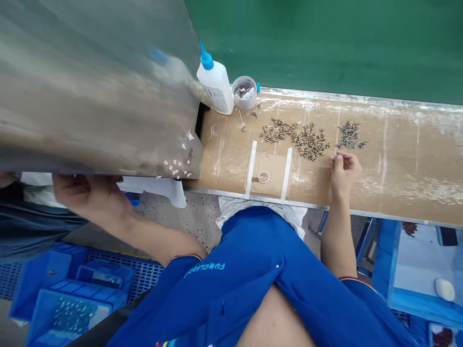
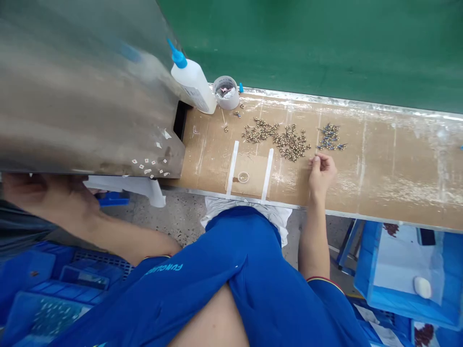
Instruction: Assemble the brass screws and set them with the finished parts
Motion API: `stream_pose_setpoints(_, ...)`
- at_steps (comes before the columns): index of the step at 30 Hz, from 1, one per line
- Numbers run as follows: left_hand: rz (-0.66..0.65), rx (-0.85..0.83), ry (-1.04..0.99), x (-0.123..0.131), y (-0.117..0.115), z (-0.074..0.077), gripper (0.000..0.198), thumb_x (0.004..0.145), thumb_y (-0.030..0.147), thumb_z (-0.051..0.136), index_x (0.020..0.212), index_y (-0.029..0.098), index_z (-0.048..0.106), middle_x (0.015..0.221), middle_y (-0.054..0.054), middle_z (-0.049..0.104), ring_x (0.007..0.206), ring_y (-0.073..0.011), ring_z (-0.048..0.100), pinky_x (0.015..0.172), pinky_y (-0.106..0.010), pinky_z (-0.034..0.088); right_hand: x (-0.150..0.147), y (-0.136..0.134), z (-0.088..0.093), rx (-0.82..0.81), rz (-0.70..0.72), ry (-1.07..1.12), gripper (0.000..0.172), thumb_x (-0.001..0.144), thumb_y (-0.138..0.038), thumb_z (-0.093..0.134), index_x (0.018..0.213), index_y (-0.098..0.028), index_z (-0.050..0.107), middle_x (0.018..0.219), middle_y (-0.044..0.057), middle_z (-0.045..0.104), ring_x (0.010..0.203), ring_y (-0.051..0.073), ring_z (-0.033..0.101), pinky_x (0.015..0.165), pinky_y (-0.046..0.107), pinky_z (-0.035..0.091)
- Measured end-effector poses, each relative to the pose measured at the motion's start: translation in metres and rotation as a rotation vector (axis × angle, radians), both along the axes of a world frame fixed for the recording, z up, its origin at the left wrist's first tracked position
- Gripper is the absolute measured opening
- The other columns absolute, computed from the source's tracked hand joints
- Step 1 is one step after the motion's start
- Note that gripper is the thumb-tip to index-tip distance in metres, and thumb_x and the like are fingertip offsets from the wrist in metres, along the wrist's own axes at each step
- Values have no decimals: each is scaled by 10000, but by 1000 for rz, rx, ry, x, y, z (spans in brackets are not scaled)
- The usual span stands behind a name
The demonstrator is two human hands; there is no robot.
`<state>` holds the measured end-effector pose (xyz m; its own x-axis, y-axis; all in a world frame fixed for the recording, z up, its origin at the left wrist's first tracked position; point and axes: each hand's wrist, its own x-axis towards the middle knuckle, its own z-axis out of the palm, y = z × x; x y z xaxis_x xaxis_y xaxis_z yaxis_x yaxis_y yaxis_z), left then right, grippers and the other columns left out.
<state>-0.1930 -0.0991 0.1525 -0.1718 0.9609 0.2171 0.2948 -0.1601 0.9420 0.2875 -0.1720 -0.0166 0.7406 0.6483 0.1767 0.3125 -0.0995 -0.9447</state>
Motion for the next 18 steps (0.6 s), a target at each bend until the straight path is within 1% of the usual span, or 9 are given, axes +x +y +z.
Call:
stream_pose_setpoints(1,109,121,-43,-6,-7,-2,75,856,409,767,835,358,717,645,53,615,529,-158,485,479,-320,460,-16,-2,4,-4,70,-6,302,894,-497,686,918,-196,683,767,20,698,683,157,666,665,299,559)
stream_pose_setpoints(3,216,304,-103,-10,-21,-4,183,745,295,841,694,406,704,521,85,564,420,-156,398,371,-314,346,-52,-6,10,-38,277,29,331,908,-529,681,939,-200,709,791,38,723,712,172,690,682,313,575)
stream_pose_setpoints(4,159,341,-129,-8,-26,-6,186,722,298,865,690,403,715,516,93,585,398,-151,406,331,-307,325,-69,-7,12,-79,405,61,343,911,-542,683,960,-205,722,814,46,736,726,180,701,693,323,583)
stream_pose_setpoints(6,-118,313,-175,8,-30,-11,134,741,377,888,757,360,756,574,81,666,400,-132,484,287,-280,363,-100,-9,15,-150,640,122,372,904,-568,694,1011,-214,740,860,60,759,742,195,714,700,341,595)
stream_pose_setpoints(8,-406,232,-238,35,-25,-22,171,759,382,902,835,282,786,645,41,727,453,-98,588,353,-212,466,-120,-11,13,-187,756,167,389,891,-576,713,1039,-218,746,871,65,767,735,203,712,706,356,602)
stream_pose_setpoints(10,-567,12,-244,66,-15,-39,152,795,305,881,894,227,797,726,-1,763,572,-104,686,499,-195,581,-132,-12,10,-200,751,198,394,879,-575,730,1038,-216,747,847,64,768,708,204,701,693,362,601)
stream_pose_setpoints(13,-663,-302,-259,106,1,-74,265,766,343,894,926,158,792,798,-46,774,700,-139,737,668,-256,659,-139,-15,5,-200,661,228,392,872,-579,736,1009,-212,752,832,67,772,698,209,699,671,363,597)
stream_pose_setpoints(16,-727,-423,-365,129,11,-104,353,732,391,904,951,135,796,837,-66,780,741,-148,744,727,-281,663,-140,-17,3,-183,625,194,359,894,-562,721,978,-216,769,858,73,775,715,208,697,670,358,593)
stream_pose_setpoints(18,-746,-449,-403,135,14,-118,360,732,415,896,940,136,801,841,-70,780,735,-146,738,722,-280,654,-140,-17,4,-155,628,122,309,926,-519,700,963,-223,783,860,68,765,707,195,678,658,344,575)
